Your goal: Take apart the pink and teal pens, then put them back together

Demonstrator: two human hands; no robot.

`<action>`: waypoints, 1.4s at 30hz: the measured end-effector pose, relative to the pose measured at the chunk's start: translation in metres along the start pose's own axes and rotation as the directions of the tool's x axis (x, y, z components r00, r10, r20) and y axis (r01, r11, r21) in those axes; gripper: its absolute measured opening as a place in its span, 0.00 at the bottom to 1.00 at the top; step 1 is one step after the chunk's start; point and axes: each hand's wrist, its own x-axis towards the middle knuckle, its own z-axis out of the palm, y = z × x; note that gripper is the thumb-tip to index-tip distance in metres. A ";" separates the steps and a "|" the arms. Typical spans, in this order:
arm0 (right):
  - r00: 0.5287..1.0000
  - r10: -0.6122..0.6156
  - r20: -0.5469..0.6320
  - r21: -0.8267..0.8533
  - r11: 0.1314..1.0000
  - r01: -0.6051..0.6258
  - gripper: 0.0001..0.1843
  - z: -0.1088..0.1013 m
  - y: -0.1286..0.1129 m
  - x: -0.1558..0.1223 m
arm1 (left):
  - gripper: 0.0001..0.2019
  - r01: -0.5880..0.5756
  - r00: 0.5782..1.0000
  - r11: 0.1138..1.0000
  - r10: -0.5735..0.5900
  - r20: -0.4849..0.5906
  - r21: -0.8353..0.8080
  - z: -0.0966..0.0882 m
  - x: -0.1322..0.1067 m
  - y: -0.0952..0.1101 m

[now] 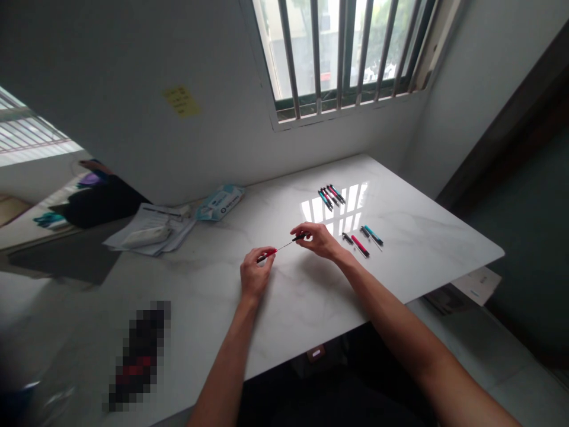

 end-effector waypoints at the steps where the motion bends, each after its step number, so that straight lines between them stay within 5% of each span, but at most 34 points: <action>1: 1.000 -0.002 0.011 0.007 1.000 0.002 0.14 0.000 0.000 0.000 | 0.07 0.000 1.000 1.000 0.000 0.002 -0.001 0.000 0.000 0.000; 19: 0.993 0.109 0.052 0.129 0.985 -0.115 0.16 0.029 0.016 -0.003 | 0.10 -0.181 0.980 0.983 0.182 0.085 -0.019 0.015 -0.005 0.004; 34: 0.995 0.069 0.076 0.135 0.988 -0.079 0.14 0.025 0.025 -0.013 | 0.09 -0.241 0.969 0.962 0.232 0.081 0.128 0.021 -0.007 -0.001; 42: 0.995 0.099 -0.013 -0.130 0.986 -0.100 0.26 0.027 0.018 -0.016 | 0.09 -0.268 0.963 0.956 0.261 0.070 0.118 0.021 -0.009 0.001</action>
